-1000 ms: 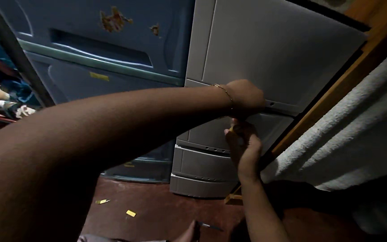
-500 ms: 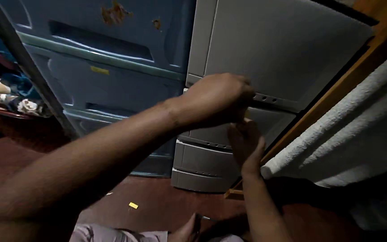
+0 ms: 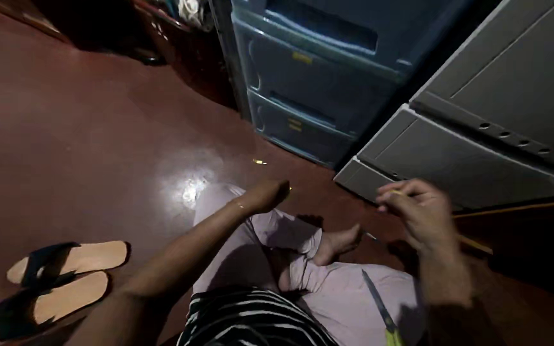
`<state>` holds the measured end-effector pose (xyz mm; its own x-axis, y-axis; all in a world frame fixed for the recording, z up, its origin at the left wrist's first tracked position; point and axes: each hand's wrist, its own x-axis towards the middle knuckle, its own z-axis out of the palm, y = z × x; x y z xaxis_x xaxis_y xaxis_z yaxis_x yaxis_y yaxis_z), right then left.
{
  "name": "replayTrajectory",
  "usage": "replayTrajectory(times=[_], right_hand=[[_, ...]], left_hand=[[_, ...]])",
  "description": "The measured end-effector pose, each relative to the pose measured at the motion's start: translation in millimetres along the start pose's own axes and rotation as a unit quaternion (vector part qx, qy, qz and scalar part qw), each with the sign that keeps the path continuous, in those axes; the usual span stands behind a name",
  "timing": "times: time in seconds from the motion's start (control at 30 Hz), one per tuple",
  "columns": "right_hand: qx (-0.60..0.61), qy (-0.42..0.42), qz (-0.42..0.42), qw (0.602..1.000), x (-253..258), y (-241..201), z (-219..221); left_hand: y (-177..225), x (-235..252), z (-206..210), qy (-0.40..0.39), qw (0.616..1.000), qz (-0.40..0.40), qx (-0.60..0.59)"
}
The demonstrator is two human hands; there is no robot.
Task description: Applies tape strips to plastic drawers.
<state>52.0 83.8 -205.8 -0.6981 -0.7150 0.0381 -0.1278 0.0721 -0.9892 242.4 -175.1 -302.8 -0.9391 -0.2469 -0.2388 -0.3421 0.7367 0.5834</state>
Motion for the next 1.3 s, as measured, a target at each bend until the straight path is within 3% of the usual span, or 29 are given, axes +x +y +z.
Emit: replayTrajectory(times=[0.1, 0.23, 0.33, 0.57, 0.67, 0.77, 0.87, 0.97, 1.13, 1.3], right_hand=[[0.034, -0.026, 0.167, 0.985, 6.1, 60.2, 43.3], [0.079, -0.015, 0.297, 0.952, 12.4, 118.8, 67.9], [0.109, 0.008, 0.338, 0.935, 16.0, 143.5, 65.1], [0.112, 0.007, 0.394, 0.912, 31.9, 182.5, 57.0], [0.125, -0.001, 0.409, 0.904, 38.3, 194.7, 60.4], [0.146, -0.003, 0.398, 0.906, 42.3, 200.9, 62.8], [0.173, -0.020, 0.365, 0.915, 43.0, 199.8, 64.4], [0.194, -0.039, 0.337, 0.920, 44.8, 196.4, 67.1], [0.198, -0.060, 0.303, 0.930, 46.6, 191.4, 67.2], [0.223, -0.070, 0.270, 0.934, 44.4, 194.3, 67.4]], left_hand=[[-18.7, 54.0, 57.8, -0.037, 0.999, 0.017, 0.021], [-13.4, 111.7, 110.0, -0.111, 0.992, 0.024, 0.055], [-24.8, 141.7, 137.7, -0.145, 0.986, 0.034, 0.070], [-49.5, 160.7, 152.9, -0.102, 0.992, 0.039, 0.069], [-56.4, 163.3, 152.3, -0.067, 0.997, 0.028, 0.012], [-49.2, 152.7, 126.3, -0.063, 0.985, -0.012, -0.159], [-43.6, 135.5, 102.9, -0.124, 0.937, -0.058, -0.321], [-46.2, 125.9, 96.9, -0.178, 0.892, -0.052, -0.413], [-39.0, 115.1, 90.4, -0.168, 0.824, -0.088, -0.534], [-40.1, 113.9, 92.3, -0.183, 0.781, -0.110, -0.587]])
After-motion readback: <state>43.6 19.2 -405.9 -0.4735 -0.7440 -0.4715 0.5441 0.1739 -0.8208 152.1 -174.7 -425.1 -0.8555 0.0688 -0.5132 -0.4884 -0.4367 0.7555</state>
